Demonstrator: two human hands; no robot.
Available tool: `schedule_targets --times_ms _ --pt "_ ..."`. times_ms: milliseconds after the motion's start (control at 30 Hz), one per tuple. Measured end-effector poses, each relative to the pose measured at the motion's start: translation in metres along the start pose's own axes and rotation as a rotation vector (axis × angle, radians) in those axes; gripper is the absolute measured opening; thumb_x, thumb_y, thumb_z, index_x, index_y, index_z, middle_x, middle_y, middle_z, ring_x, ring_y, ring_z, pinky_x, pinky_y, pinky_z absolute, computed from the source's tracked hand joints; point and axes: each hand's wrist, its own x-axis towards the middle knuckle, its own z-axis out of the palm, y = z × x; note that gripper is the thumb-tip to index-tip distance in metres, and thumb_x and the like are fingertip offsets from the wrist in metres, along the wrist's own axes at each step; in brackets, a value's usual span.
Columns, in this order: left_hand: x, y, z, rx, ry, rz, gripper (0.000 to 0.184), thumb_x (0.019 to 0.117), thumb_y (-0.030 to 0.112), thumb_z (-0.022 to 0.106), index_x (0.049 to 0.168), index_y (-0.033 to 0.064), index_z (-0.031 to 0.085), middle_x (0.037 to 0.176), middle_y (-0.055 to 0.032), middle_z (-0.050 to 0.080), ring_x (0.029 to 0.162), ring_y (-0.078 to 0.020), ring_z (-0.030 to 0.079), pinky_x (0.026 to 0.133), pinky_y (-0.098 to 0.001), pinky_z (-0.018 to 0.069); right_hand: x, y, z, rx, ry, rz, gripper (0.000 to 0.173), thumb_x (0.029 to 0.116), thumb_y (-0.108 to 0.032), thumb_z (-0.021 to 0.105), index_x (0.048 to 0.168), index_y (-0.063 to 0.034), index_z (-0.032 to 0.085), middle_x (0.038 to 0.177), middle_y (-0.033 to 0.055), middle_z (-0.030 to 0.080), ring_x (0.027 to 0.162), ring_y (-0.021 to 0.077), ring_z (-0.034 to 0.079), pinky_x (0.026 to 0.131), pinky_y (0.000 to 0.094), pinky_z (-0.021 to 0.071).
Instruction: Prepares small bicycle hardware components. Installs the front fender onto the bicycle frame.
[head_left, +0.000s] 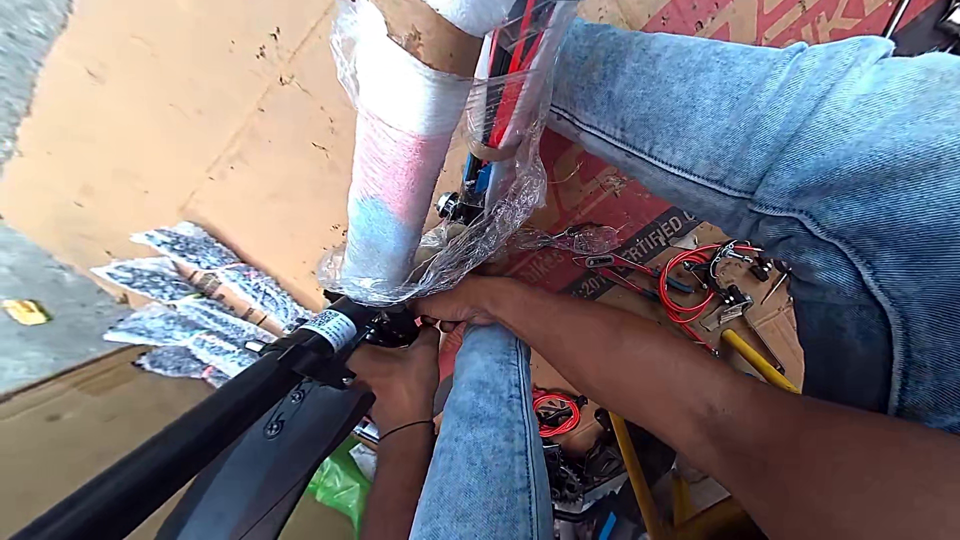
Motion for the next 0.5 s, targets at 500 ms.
schedule_targets --times_ms 500 --pt "0.000 -0.011 0.004 -0.047 0.036 0.089 0.071 0.0698 0.002 0.083 0.132 -0.0064 0.050 0.121 -0.0196 0.063 0.113 -0.0201 0.063 0.101 -0.0411 0.0493 -0.003 -0.007 -0.004 0.178 -0.097 0.065 0.027 0.1044 -0.012 0.056 0.078 -0.0111 0.052 0.055 -0.0044 0.041 0.043 0.0043 0.038 0.042 0.0179 0.0354"
